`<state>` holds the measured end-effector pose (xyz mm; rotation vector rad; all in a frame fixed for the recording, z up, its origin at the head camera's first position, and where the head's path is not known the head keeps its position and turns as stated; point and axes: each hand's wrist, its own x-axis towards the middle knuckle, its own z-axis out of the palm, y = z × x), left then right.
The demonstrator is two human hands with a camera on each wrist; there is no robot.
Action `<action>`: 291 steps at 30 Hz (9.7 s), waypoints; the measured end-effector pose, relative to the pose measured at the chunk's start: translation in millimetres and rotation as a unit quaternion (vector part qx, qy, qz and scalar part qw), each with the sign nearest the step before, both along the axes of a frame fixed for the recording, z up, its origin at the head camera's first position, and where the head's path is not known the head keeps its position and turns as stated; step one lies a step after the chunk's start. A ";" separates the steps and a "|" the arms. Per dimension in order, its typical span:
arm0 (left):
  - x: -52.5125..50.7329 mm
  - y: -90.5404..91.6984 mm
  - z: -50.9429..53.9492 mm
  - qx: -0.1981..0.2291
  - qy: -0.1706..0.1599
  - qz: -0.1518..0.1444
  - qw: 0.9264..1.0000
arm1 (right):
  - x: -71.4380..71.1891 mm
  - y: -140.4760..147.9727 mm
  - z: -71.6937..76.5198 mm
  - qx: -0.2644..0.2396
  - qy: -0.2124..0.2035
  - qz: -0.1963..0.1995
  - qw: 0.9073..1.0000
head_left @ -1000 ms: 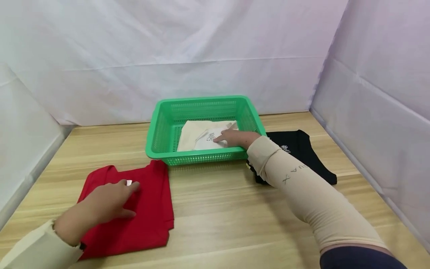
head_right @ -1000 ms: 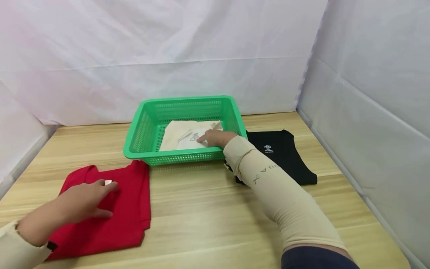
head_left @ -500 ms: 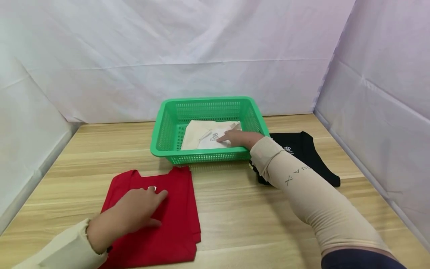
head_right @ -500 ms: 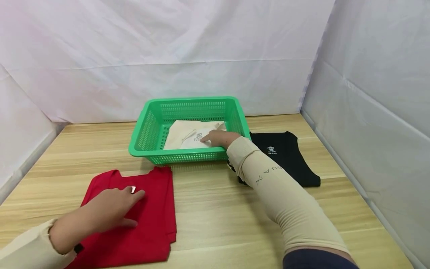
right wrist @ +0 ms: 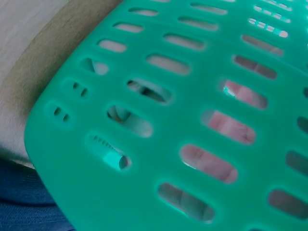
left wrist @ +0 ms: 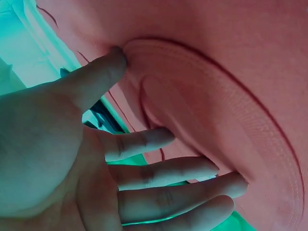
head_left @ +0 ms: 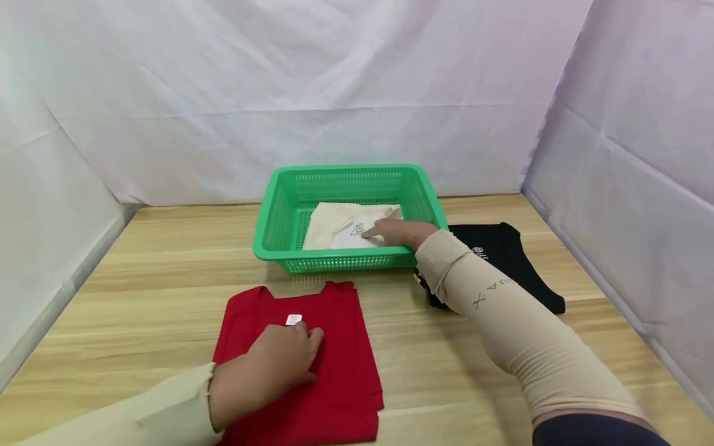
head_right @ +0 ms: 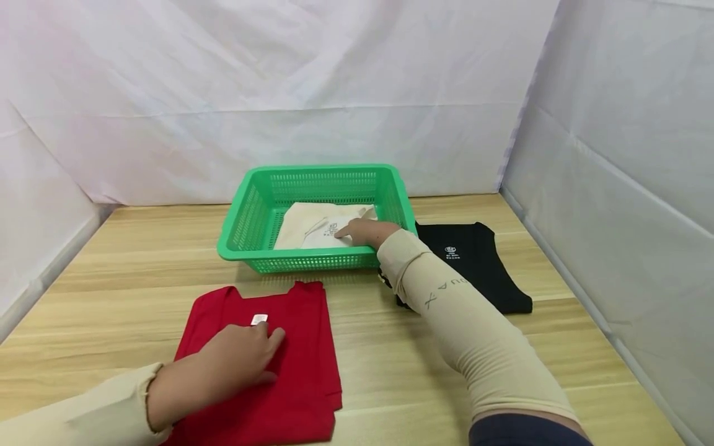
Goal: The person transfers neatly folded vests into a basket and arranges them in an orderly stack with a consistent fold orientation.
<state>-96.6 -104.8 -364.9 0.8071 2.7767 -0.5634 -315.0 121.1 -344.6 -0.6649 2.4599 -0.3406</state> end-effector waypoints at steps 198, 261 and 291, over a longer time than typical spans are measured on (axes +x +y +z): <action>-63.3 -37.1 25.8 0.384 -0.284 0.032 0.878 | 122.6 66.2 2.2 -0.186 -0.075 0.137 0.970; -226.9 -29.2 101.4 0.312 -0.110 0.141 0.933 | -21.3 45.0 91.4 -0.069 -0.018 -0.144 0.987; -219.8 -30.9 75.9 0.256 -0.119 0.131 0.950 | -16.0 41.2 77.2 -0.013 -0.087 -0.038 0.995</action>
